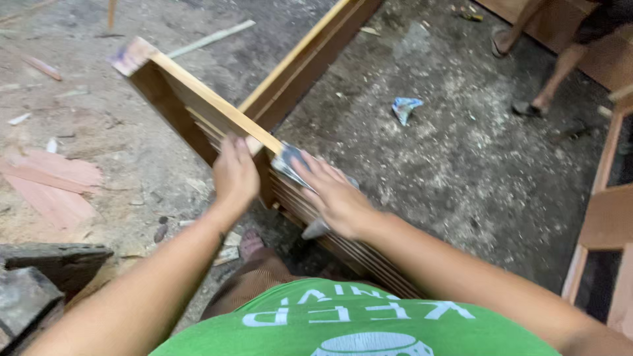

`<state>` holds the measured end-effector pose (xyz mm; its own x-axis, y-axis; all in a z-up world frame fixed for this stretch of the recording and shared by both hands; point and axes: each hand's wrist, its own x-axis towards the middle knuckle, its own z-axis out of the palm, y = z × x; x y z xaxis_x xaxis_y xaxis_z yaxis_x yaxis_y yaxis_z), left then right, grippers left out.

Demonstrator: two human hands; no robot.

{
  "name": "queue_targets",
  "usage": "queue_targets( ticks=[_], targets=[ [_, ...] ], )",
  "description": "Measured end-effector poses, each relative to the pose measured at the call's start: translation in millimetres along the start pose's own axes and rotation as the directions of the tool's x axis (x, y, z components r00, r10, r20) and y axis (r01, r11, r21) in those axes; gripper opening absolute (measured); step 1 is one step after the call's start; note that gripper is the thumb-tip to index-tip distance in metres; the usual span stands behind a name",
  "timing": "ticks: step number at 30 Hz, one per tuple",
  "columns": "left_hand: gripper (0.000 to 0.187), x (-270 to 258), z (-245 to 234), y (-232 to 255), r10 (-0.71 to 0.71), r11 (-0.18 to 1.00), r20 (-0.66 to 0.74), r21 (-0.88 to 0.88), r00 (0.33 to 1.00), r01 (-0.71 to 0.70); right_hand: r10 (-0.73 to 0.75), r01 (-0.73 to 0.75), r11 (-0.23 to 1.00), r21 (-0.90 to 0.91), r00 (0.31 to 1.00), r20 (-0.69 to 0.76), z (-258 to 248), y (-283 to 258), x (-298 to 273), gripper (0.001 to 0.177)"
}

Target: The person sands the edges and corners of a wooden bed frame using a handheld piece of sandpaper, moving along the slats and the outer frame components.

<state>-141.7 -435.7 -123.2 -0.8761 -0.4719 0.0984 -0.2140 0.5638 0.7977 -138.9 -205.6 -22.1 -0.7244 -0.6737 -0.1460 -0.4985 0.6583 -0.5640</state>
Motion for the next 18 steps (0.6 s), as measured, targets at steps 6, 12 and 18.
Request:
queue_targets(
  ticks=[6,12,18],
  targets=[
    [0.041,0.0,-41.5,19.7,-0.068,0.981,0.322,-0.151,0.944,0.122,0.020,-0.020,0.995,-0.095,1.000,-0.001,-0.7,-14.4,32.2,0.062],
    [0.039,13.9,-52.2,5.8,0.162,0.971,0.393,-0.227,0.905,-0.075,0.034,-0.034,0.999,0.013,0.999,0.028,13.7,-16.5,91.3,0.061],
    [0.040,26.5,-55.0,-7.6,0.164,0.956,0.470,-0.293,0.867,-0.022,-0.101,0.101,0.993,0.069,0.995,0.008,56.0,-31.8,268.2,0.059]
  ],
)
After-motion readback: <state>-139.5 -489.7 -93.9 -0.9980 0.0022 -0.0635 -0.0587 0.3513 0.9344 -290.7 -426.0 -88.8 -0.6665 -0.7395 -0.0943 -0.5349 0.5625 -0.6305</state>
